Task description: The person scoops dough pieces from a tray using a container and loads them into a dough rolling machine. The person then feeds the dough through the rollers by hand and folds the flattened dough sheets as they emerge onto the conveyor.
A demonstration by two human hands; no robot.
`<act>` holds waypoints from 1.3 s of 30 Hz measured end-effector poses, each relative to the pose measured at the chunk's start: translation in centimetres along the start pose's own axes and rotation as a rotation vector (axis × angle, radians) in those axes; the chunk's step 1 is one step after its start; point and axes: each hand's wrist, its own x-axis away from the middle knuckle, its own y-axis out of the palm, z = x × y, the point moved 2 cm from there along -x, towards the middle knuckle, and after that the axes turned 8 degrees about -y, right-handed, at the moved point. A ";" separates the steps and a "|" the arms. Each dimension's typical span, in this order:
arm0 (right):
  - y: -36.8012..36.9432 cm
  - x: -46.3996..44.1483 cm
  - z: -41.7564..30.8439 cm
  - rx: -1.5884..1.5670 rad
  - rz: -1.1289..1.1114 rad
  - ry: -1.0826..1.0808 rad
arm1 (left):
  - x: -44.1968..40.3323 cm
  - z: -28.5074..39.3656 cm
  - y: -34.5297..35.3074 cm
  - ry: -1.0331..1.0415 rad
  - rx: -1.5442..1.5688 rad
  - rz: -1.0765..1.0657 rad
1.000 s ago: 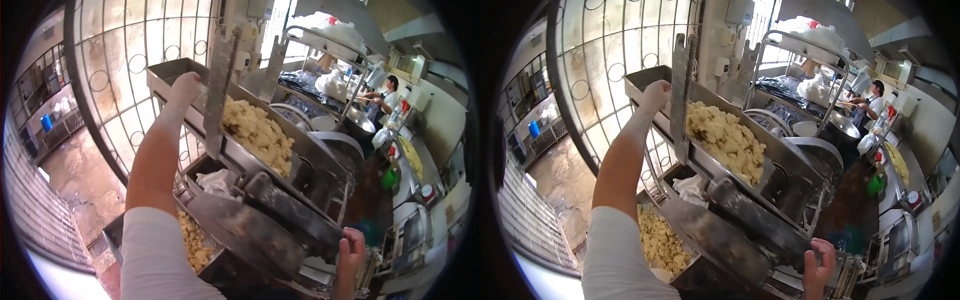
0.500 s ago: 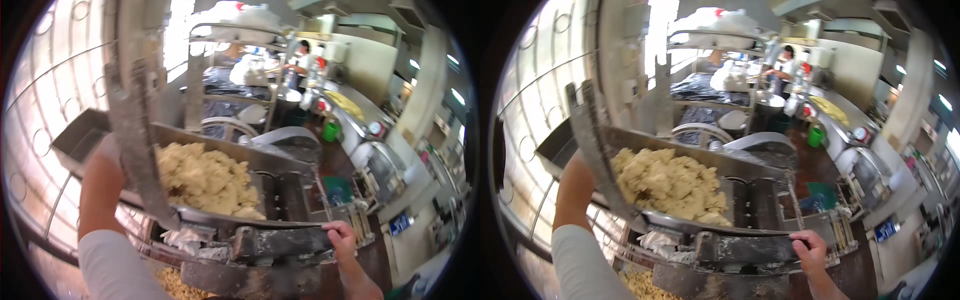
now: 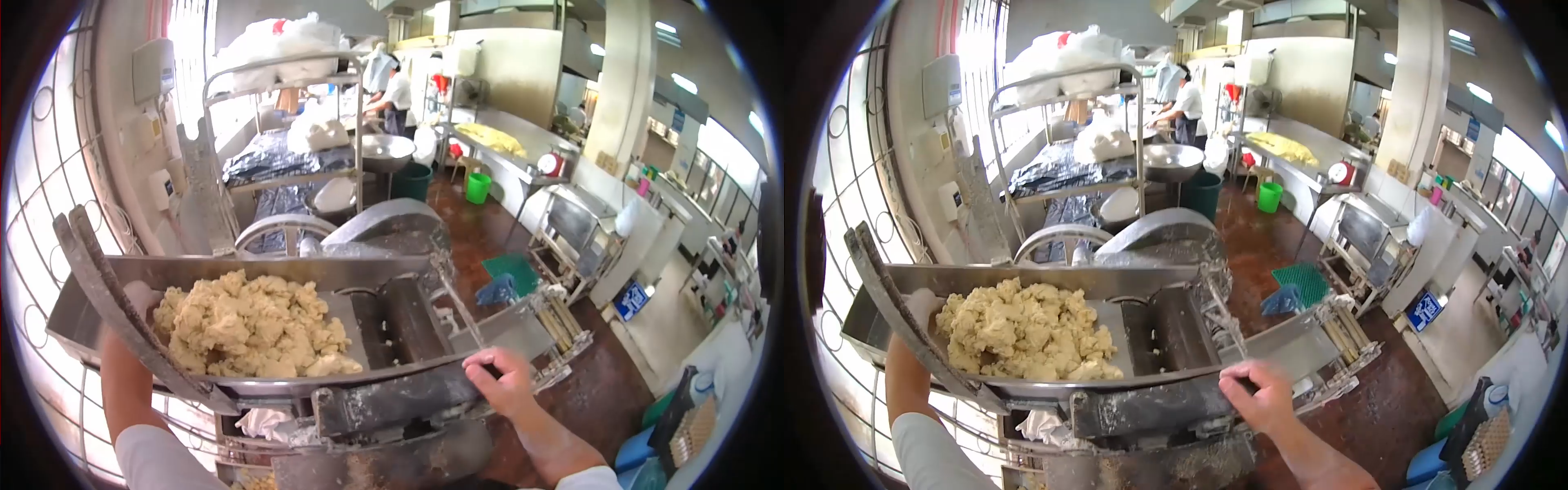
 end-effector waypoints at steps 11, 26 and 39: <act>0.3 -0.4 -0.6 0.242 0.008 -0.161 | -1.5 0.9 0.3 -0.009 0.045 0.024; 1.6 -0.1 -0.5 0.199 0.012 -0.205 | 6.0 -6.6 -9.2 -0.113 1.031 0.182; -1.4 -0.6 0.5 -0.065 -0.036 -0.136 | 20.9 -12.3 -16.8 0.168 1.660 0.224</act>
